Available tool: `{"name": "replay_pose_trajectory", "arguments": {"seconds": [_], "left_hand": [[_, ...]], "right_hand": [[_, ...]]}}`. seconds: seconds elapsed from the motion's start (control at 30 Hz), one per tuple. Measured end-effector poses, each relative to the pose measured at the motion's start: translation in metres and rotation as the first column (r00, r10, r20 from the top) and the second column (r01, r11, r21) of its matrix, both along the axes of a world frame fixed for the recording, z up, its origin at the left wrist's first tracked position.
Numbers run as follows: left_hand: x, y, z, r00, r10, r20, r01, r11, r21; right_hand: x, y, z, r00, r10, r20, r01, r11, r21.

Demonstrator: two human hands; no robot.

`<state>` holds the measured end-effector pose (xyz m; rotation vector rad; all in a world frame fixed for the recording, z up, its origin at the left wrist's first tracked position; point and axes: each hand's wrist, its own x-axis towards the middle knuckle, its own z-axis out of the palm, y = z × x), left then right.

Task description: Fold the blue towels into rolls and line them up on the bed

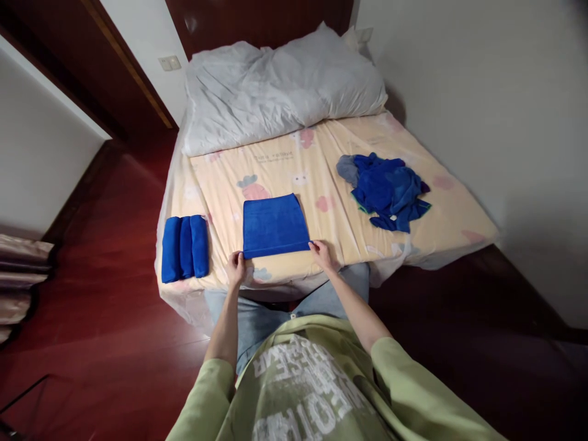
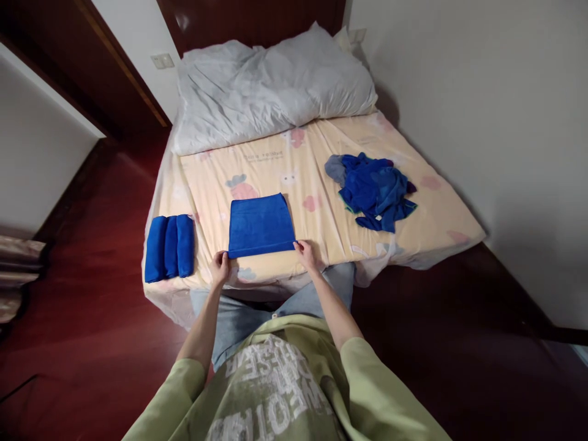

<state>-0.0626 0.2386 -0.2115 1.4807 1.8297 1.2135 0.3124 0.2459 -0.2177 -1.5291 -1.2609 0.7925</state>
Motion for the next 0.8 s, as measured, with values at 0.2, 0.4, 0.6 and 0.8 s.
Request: {"name": "replay_pose_trajectory", "arguments": {"seconds": [0.2,0.4,0.6,0.8], "left_hand": [[0.002,0.004,0.014,0.993,-0.017,-0.12,0.011,0.999,-0.053],[0.01,0.017,0.012,0.986,0.009,-0.166,-0.016,0.999,-0.041],[0.014,0.019,-0.002,0.989,0.047,-0.139,-0.036,0.996,0.076],[0.014,0.018,-0.008,0.987,0.055,-0.148,-0.041,0.994,0.1]], "right_hand": [[0.0,-0.001,-0.002,0.999,-0.01,0.039,0.01,1.0,0.009],[0.001,-0.001,-0.013,0.995,-0.052,0.09,0.049,0.998,0.035],[-0.001,-0.001,-0.015,0.991,-0.088,0.105,0.085,0.996,0.032],[-0.003,-0.001,-0.011,0.99,-0.091,0.109,0.088,0.996,0.029]]}}
